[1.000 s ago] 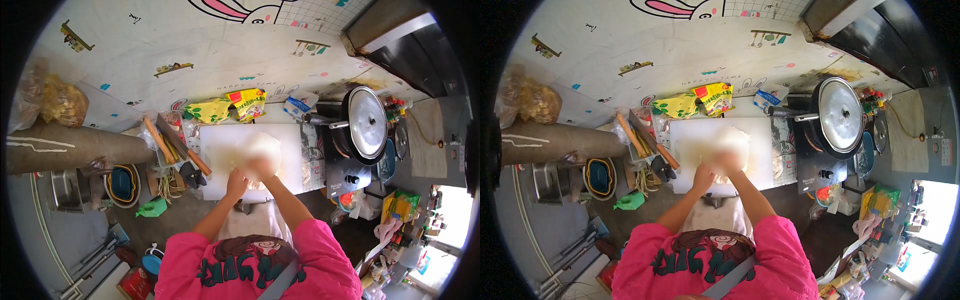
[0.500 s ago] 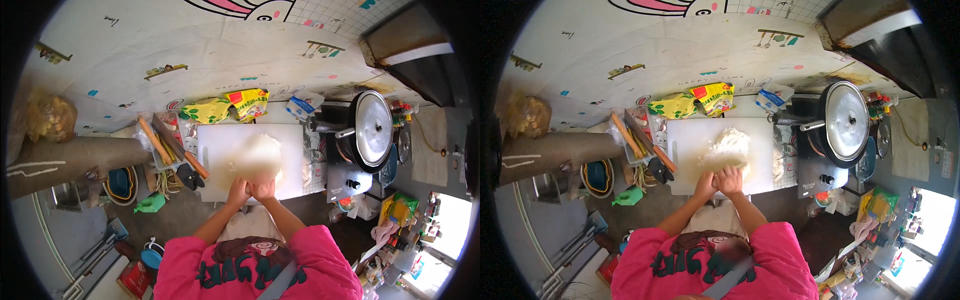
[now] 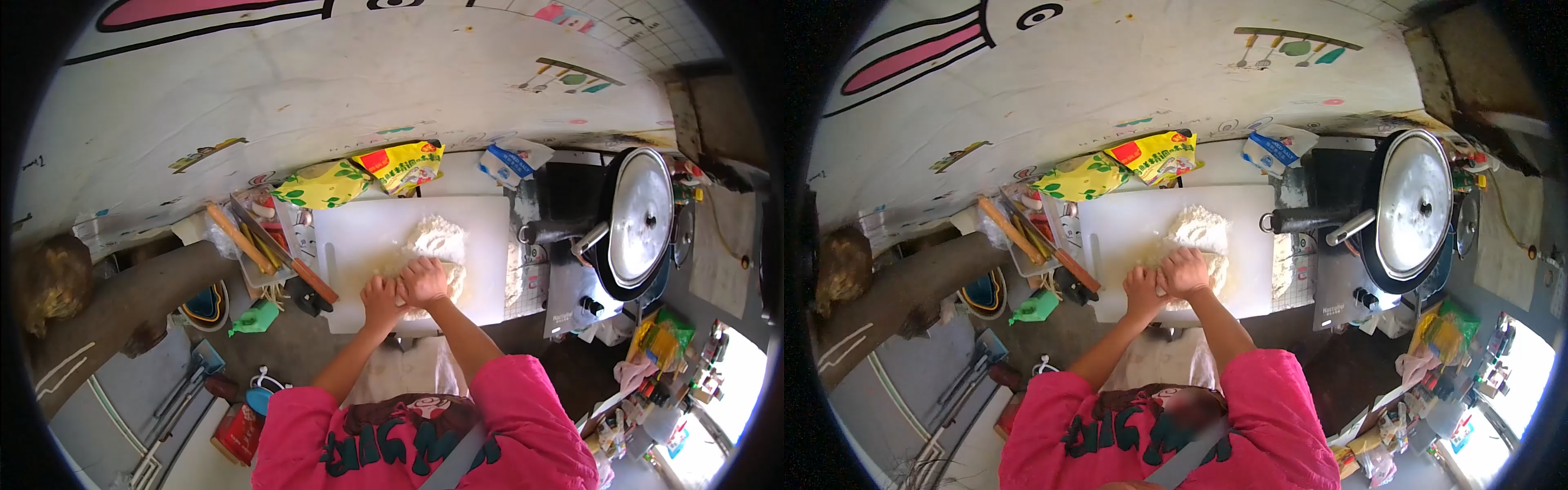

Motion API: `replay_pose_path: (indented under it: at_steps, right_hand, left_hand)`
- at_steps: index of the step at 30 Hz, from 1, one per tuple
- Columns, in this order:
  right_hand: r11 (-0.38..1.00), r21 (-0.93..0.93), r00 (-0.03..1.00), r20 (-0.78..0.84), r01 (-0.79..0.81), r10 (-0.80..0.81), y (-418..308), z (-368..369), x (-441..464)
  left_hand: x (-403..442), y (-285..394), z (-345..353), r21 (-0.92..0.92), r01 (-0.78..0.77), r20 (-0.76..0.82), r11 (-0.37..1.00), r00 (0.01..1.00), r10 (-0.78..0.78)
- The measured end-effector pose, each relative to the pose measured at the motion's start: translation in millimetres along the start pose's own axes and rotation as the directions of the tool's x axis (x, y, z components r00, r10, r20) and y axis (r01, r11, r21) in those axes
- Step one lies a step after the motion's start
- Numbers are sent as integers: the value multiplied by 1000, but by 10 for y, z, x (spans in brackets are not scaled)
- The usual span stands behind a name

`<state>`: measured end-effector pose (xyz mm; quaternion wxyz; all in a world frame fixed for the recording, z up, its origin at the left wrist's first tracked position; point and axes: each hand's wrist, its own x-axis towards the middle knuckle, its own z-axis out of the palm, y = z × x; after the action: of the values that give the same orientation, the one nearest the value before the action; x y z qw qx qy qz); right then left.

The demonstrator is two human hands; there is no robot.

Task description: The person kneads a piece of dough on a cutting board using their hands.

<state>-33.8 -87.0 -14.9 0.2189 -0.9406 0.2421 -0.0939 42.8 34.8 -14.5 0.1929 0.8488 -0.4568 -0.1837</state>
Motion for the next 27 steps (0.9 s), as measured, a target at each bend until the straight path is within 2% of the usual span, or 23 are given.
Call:
replay_pose_path:
  at_steps: [5, 9, 12, 13, 15, 16, 17, 18, 19, 22, 25, 26, 27]
  right_hand:
    - [1000, 10, 1000, -12, -25, 25, 28, 7, 57]
    - [999, -35, 992, -122, -39, 35, -3, 25, 83]
    - [991, 66, 990, -63, -120, 124, -36, 17, 100]
    - [968, 192, 985, -29, -162, 171, -31, -26, 90]
    - [869, 426, 966, 59, -251, 250, 32, -143, 48]
    - [824, 520, 959, -25, -227, 281, 33, -354, 18]
    - [857, 468, 919, -200, -214, 339, 59, -459, -10]
    - [828, 459, 889, -156, -322, 431, 183, -494, -97]
    - [787, 445, 845, -112, -428, 523, 294, -506, -196]
    - [734, 271, 752, -52, -623, 657, 447, -436, -468]
    - [799, 136, 801, -49, -586, 597, 365, -204, -634]
    - [799, 73, 793, -97, -598, 602, 333, -145, -682]
    - [758, 114, 758, -49, -642, 650, 331, -128, -682]
  left_hand:
    - [3, 24, -39, 10, 13, 41, 1000, 999, -14]
    - [-48, -5, 13, -14, -43, 25, 999, 999, 43]
    - [-93, -38, 80, -179, 25, 34, 984, 999, -19]
    - [-66, -114, 109, -251, 103, 189, 963, 980, -55]
    - [24, -298, 125, -345, 278, 497, 896, 864, -77]
    - [-12, -313, 100, -347, 190, 398, 918, 916, -40]
    - [-65, -325, 80, -338, 103, 293, 935, 956, 1]
    - [-87, -321, 63, -320, 19, 186, 947, 982, 43]
    - [-68, -271, 10, -318, 45, 195, 947, 981, 19]
    - [-25, -107, -19, -279, 85, 212, 957, 977, -25]
    - [-73, -1, 50, -208, 81, 192, 975, 981, -41]
    - [-91, 26, 62, -214, 96, 185, 972, 981, -56]
    - [-104, 21, 92, -219, 109, 176, 970, 982, -71]
